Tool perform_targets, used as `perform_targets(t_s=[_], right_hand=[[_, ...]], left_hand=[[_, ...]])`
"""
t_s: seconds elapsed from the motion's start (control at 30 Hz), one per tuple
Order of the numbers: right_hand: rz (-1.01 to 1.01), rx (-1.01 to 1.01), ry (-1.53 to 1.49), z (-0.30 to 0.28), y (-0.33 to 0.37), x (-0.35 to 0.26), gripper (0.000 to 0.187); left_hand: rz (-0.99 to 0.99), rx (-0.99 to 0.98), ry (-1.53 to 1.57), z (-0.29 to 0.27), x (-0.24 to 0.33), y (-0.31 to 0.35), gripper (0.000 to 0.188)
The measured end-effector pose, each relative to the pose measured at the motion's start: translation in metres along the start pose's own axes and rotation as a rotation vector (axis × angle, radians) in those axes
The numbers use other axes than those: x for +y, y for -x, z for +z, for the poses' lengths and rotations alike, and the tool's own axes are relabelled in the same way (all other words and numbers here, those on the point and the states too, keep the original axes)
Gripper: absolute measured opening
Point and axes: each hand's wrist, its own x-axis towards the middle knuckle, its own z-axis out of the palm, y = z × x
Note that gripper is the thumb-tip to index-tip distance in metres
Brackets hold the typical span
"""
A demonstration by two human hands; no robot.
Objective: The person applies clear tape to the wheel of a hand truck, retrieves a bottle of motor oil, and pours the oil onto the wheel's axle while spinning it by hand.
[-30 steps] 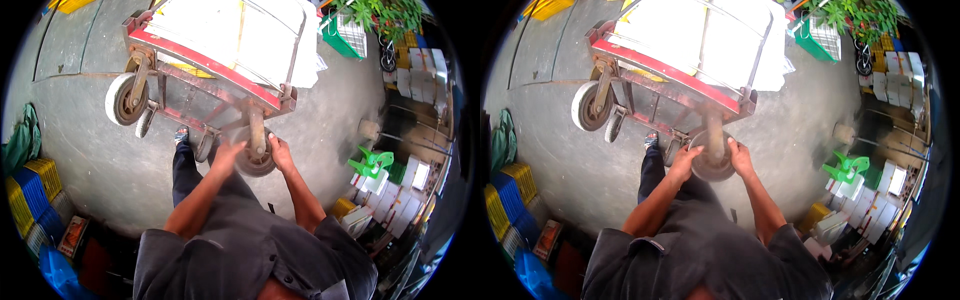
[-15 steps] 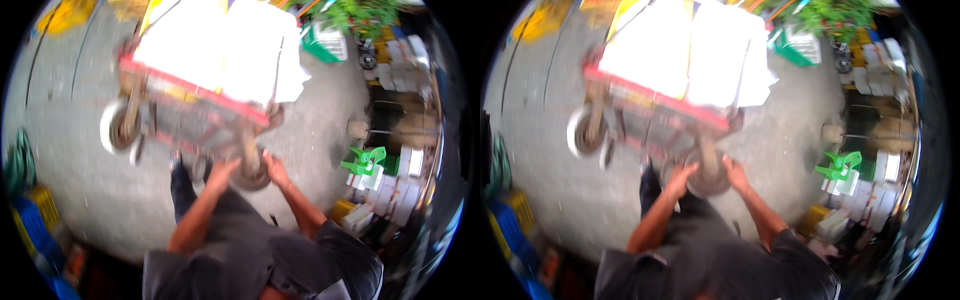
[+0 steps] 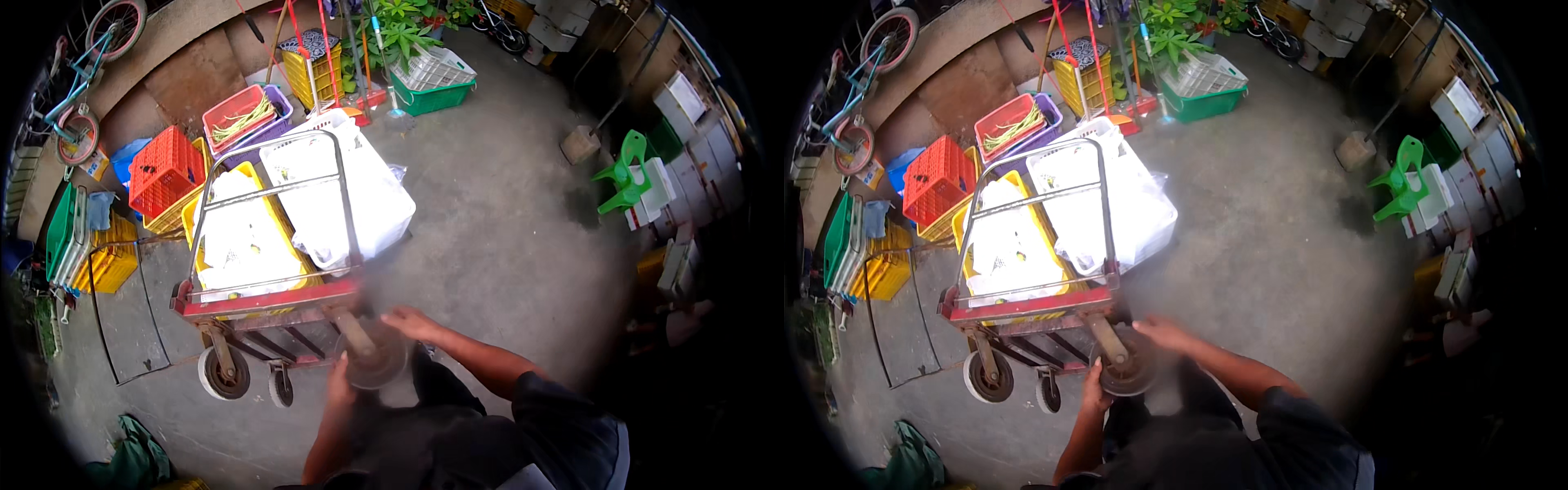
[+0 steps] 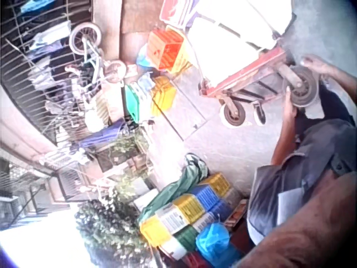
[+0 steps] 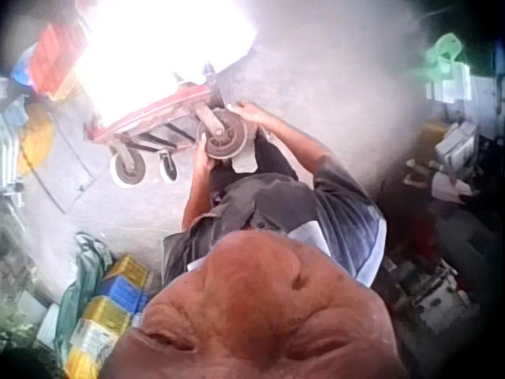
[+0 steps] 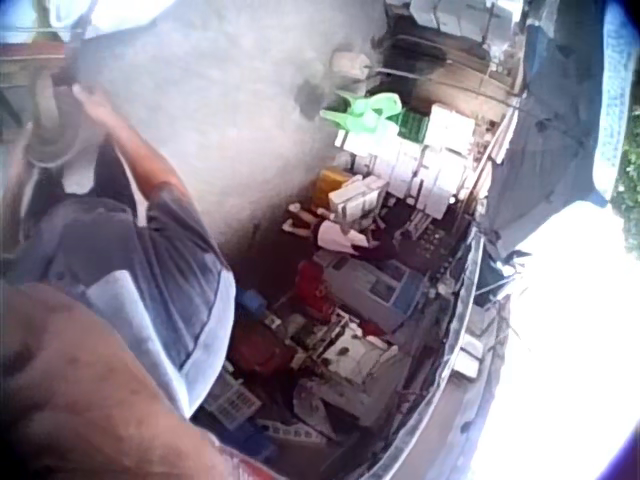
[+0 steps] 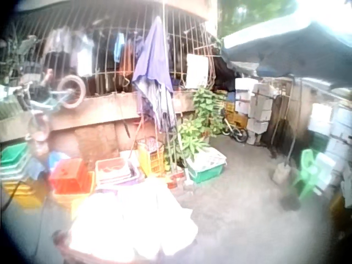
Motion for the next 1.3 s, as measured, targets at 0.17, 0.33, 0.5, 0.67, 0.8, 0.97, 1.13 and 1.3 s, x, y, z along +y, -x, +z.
perform_targets(t_s=[0.17,0.33,0.5,0.67,0.8,0.97,1.13,1.3], right_hand=[[-0.249,0.090,-0.262,-0.142,0.034,-0.029,0.044],[-0.675,0.450,-0.329,-0.296,0.171,-0.111,0.026],[-1.362,0.619,0.228,-0.339,0.301,-0.193,0.012],[-1.454,0.248,0.494,-0.410,0.329,-0.191,0.008],[-1.410,0.015,0.502,-0.440,0.299,-0.199,0.012],[-1.440,0.120,0.457,-0.478,0.251,-0.223,0.010],[-1.457,0.235,0.483,-0.560,0.234,-0.213,0.018],[-1.506,0.510,0.369,-0.659,0.252,-0.149,0.029]], left_hand=[[0.205,0.185,-0.045,0.029,0.017,0.031,0.055],[0.378,0.460,-0.230,-0.009,0.004,0.018,0.061],[0.026,0.655,-0.032,0.001,-0.007,0.047,0.069],[-0.520,0.471,-0.351,-0.130,-0.088,0.078,0.031],[-0.177,-0.095,-1.734,-0.043,-0.171,0.044,0.040],[-0.449,0.051,-1.369,0.015,-0.168,-0.017,0.036],[-0.494,0.253,-1.071,0.106,-0.133,-0.140,0.034],[-0.242,0.306,-0.998,0.263,-0.076,-0.295,0.032]])
